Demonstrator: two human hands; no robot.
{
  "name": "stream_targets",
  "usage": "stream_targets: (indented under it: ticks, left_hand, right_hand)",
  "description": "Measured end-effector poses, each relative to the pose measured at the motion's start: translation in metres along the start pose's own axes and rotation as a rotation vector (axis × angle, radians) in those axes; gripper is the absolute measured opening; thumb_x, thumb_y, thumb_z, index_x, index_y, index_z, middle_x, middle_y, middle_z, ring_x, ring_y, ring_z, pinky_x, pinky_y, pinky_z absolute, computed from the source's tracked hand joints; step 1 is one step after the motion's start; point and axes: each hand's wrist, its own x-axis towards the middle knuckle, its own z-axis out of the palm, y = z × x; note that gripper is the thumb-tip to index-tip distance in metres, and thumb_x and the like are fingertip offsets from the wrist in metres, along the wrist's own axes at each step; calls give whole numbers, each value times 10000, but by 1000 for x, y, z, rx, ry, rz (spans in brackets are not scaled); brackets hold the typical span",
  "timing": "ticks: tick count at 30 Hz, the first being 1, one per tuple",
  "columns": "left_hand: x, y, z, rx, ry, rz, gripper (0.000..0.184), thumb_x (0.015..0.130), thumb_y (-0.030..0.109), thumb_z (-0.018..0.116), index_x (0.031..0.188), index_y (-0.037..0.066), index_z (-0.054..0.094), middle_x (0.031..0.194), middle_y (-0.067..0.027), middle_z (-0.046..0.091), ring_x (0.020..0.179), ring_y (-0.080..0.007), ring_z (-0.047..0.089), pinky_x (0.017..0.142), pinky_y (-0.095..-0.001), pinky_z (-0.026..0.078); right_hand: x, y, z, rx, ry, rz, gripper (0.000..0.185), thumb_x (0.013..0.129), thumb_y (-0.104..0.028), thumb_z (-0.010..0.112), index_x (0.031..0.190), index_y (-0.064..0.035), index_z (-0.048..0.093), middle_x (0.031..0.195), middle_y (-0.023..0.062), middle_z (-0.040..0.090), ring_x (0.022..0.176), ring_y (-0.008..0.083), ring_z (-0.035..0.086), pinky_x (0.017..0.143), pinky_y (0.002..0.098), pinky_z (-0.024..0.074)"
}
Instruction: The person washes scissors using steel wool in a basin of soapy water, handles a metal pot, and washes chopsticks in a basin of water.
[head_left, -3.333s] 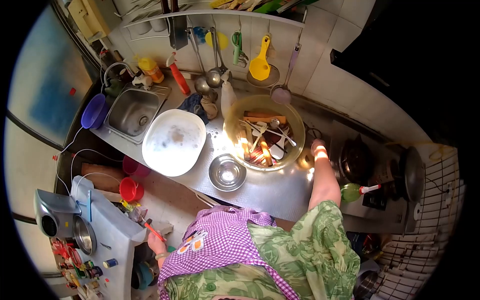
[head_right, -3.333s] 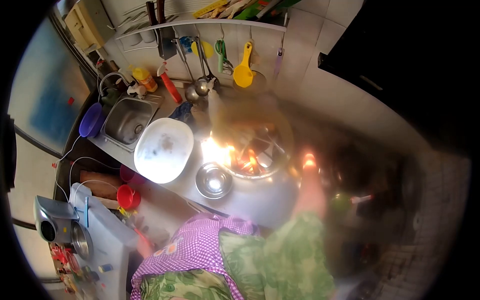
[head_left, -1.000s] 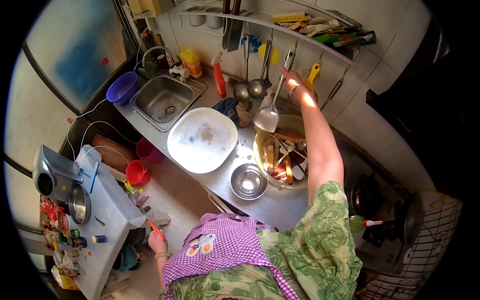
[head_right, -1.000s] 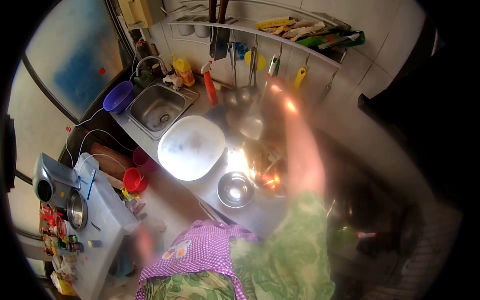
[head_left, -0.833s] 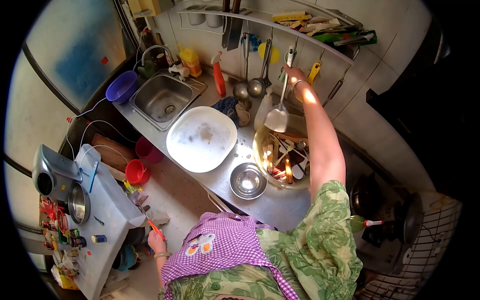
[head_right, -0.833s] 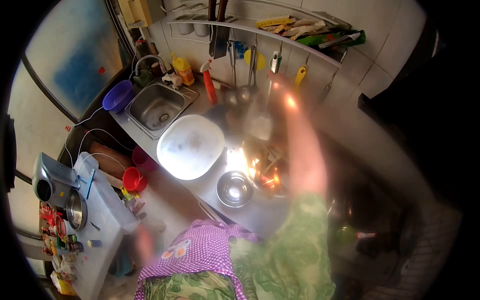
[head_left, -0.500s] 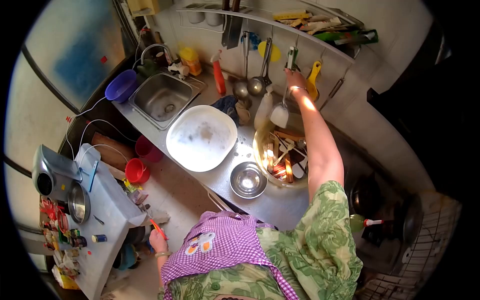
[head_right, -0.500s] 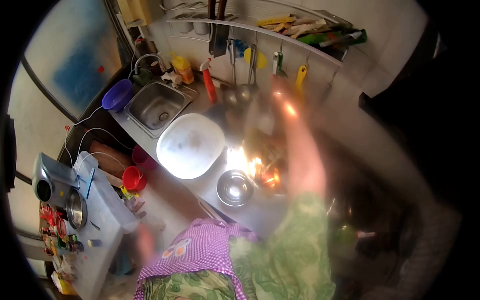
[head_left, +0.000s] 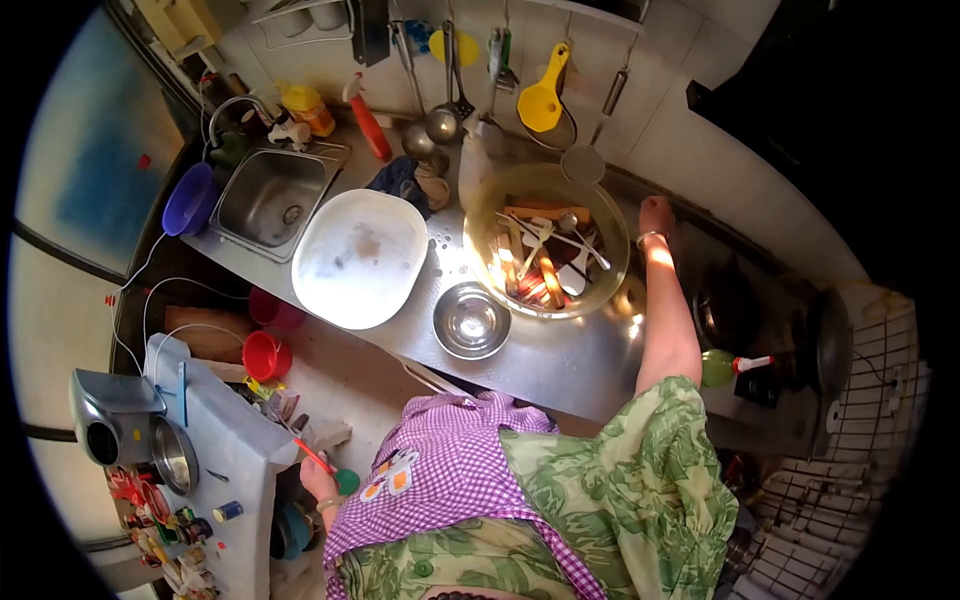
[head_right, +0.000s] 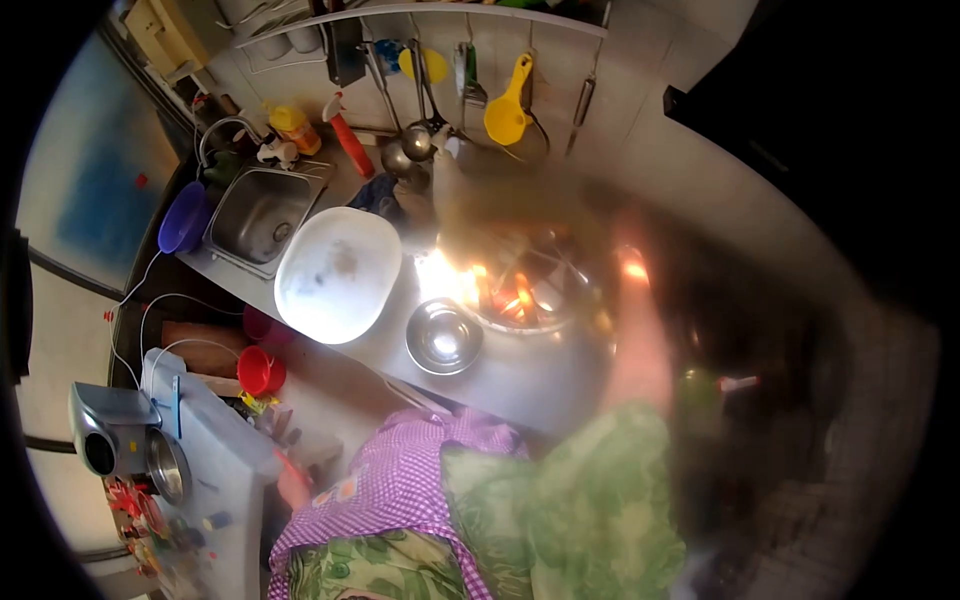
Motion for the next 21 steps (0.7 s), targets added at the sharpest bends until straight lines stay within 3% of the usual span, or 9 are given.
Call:
stream_targets:
  ticks: [4,5,8,10,17,21]
  left_hand:
    - [1,2,5,-47,12,30,160,836,130,589,718,35,538,505,-30,501,395,-112,454,381,-246,324]
    - [-1,5,5,-30,12,42,155,836,126,586,720,34,541,507,-30,504,397,-111,455,381,-246,324]
    - [1,0,11,-223,23,-83,150,833,116,575,712,36,541,505,-27,496,403,-109,461,382,-244,324]
    - [0,-1,10,-177,4,-135,148,831,110,571,706,40,536,512,-28,498,403,-110,463,381,-242,327]
    - [13,-26,10,-230,-11,-116,96,828,73,524,742,36,547,550,-28,499,403,-114,460,378,-233,352]
    - [9,-18,13,-157,-37,-119,108,834,66,494,745,33,545,571,-29,507,411,-113,459,392,-229,369]
  right_hand:
    - [-19,78,11,-221,-4,174,261,769,-218,532,963,-77,634,965,184,627,898,370,597,778,437,478]
    - [-46,58,-17,-226,-33,52,306,743,-203,529,978,-28,618,1020,225,607,953,384,586,821,441,473]
    - [-79,75,-23,-277,-244,271,361,715,-225,557,967,28,609,1028,279,585,991,407,568,843,435,471]
    - [-89,83,-21,-302,-383,408,404,695,-240,576,960,64,604,1033,315,571,1015,423,557,858,431,469]
    - [-69,135,24,-277,-324,480,396,744,-316,555,917,26,655,999,244,617,967,377,596,797,414,493]
    - [-54,165,55,-341,-316,650,306,724,-257,616,870,8,666,918,197,659,909,326,639,732,375,522]
